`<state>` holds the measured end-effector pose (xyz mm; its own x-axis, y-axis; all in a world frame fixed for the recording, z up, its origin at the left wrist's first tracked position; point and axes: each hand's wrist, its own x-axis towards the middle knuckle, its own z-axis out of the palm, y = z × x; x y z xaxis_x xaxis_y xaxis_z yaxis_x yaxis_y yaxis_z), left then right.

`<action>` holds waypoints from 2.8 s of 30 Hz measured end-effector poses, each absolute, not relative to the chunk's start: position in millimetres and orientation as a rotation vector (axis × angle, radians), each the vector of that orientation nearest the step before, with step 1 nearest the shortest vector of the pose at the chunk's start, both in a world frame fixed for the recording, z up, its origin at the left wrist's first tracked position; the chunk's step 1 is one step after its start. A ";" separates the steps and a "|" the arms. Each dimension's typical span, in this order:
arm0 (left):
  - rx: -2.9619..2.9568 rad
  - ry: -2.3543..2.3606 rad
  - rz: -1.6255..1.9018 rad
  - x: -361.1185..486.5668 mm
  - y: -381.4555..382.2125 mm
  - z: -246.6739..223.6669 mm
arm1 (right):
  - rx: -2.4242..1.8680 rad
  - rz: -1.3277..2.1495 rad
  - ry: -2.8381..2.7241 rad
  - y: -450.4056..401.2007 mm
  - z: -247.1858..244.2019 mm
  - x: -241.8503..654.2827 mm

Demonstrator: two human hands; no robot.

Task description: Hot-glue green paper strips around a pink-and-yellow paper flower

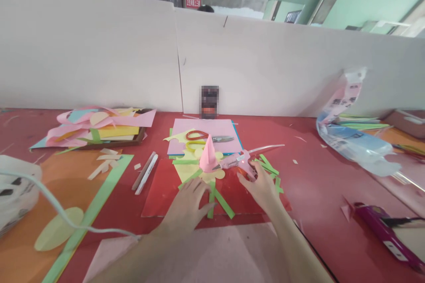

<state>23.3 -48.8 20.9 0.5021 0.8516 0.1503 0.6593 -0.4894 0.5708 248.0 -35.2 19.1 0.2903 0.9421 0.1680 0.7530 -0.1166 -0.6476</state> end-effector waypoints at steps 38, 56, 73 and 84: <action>2.131 0.928 1.406 6.5 -43.0 24.7 | -1.925 0.343 -1.358 -30.8 19.3 251.8; 2.295 1.099 1.057 13.6 -35.2 13.0 | -1.924 0.345 -1.401 -32.5 20.0 250.2; 2.390 1.091 0.760 15.9 -37.1 13.8 | -1.908 0.412 -1.389 -31.7 17.8 251.5; 2.527 1.100 0.621 17.2 -37.6 15.2 | -1.915 0.389 -1.412 -32.6 19.3 251.1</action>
